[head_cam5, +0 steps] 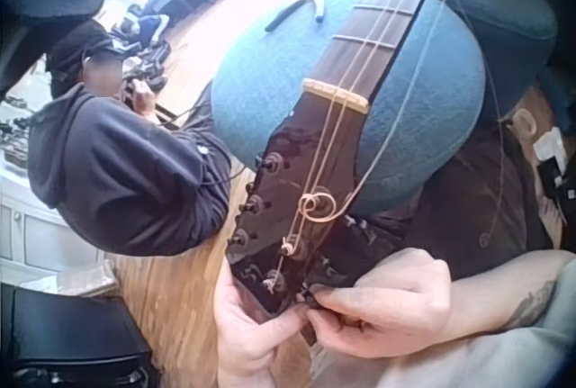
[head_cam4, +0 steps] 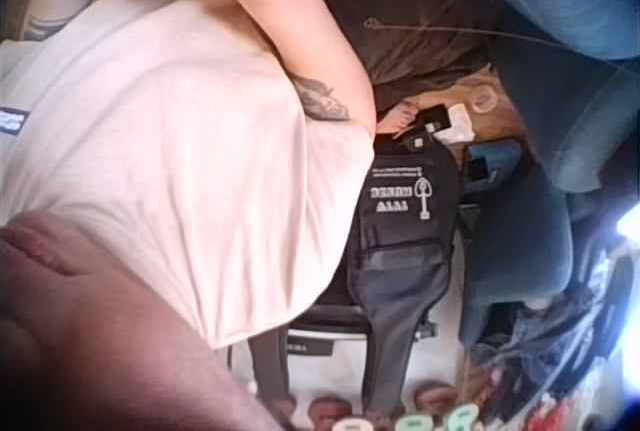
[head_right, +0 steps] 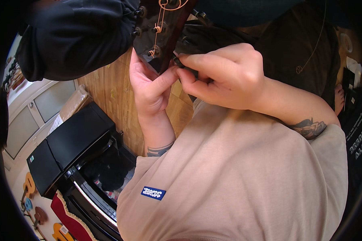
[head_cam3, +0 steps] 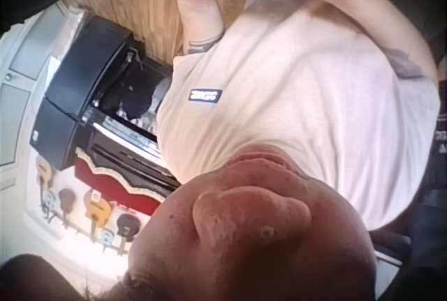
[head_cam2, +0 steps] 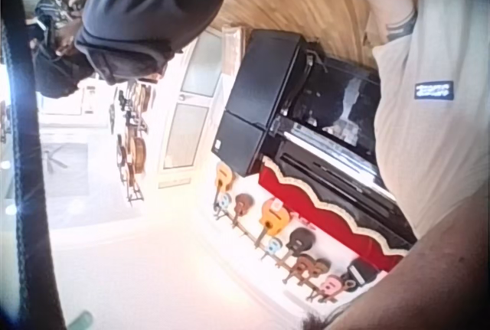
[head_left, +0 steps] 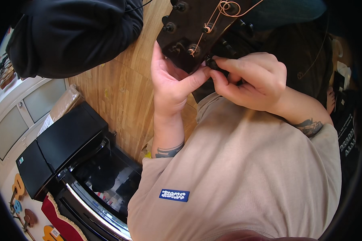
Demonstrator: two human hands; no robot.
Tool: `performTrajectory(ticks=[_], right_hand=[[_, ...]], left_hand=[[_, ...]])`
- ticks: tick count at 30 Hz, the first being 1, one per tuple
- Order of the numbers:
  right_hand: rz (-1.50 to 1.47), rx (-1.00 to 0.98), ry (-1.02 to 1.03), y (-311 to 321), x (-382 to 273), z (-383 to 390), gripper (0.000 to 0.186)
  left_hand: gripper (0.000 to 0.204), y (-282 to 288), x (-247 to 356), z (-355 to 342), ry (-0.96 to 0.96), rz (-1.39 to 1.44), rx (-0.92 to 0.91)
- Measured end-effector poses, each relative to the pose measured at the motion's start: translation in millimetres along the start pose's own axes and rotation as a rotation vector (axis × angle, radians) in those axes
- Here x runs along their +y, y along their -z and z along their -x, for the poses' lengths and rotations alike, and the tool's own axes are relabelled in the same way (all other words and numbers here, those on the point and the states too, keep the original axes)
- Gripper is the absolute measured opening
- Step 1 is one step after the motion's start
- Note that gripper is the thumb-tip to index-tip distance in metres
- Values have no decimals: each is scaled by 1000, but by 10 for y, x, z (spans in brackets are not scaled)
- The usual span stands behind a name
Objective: The person threads a guitar string through the tuning peg hole on the headstock and winds it around the post. They use their fingers to guide the string and tighten it by turning the tuning peg, repeating the process to secure the string.
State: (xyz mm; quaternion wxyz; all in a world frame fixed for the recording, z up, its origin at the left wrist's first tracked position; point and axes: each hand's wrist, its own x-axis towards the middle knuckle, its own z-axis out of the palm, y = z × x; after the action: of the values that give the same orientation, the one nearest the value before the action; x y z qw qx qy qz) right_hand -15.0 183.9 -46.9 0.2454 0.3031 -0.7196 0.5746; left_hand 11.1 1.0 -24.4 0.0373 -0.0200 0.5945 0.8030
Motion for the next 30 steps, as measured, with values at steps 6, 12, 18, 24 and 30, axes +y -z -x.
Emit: performTrajectory(ticks=[6, 12, 18, 24, 30], right_hand=[[121, -48, 302, 36, 110, 18, 27], [150, -186, 388, 128, 127, -12, 30], [31, -122, 219, 128, 61, -115, 23], [31, -73, 40, 130, 11, -85, 18], [45, -61, 25, 116, -19, -108, 17]], left_hand=[[71, -53, 132, 82, 102, 195, -25], [66, -119, 130, 82, 116, 5, 26], [63, -106, 119, 103, 106, 42, 12], [55, -106, 51, 113, 34, 45, -5], [53, -117, -20, 150, 78, 145, 26]])
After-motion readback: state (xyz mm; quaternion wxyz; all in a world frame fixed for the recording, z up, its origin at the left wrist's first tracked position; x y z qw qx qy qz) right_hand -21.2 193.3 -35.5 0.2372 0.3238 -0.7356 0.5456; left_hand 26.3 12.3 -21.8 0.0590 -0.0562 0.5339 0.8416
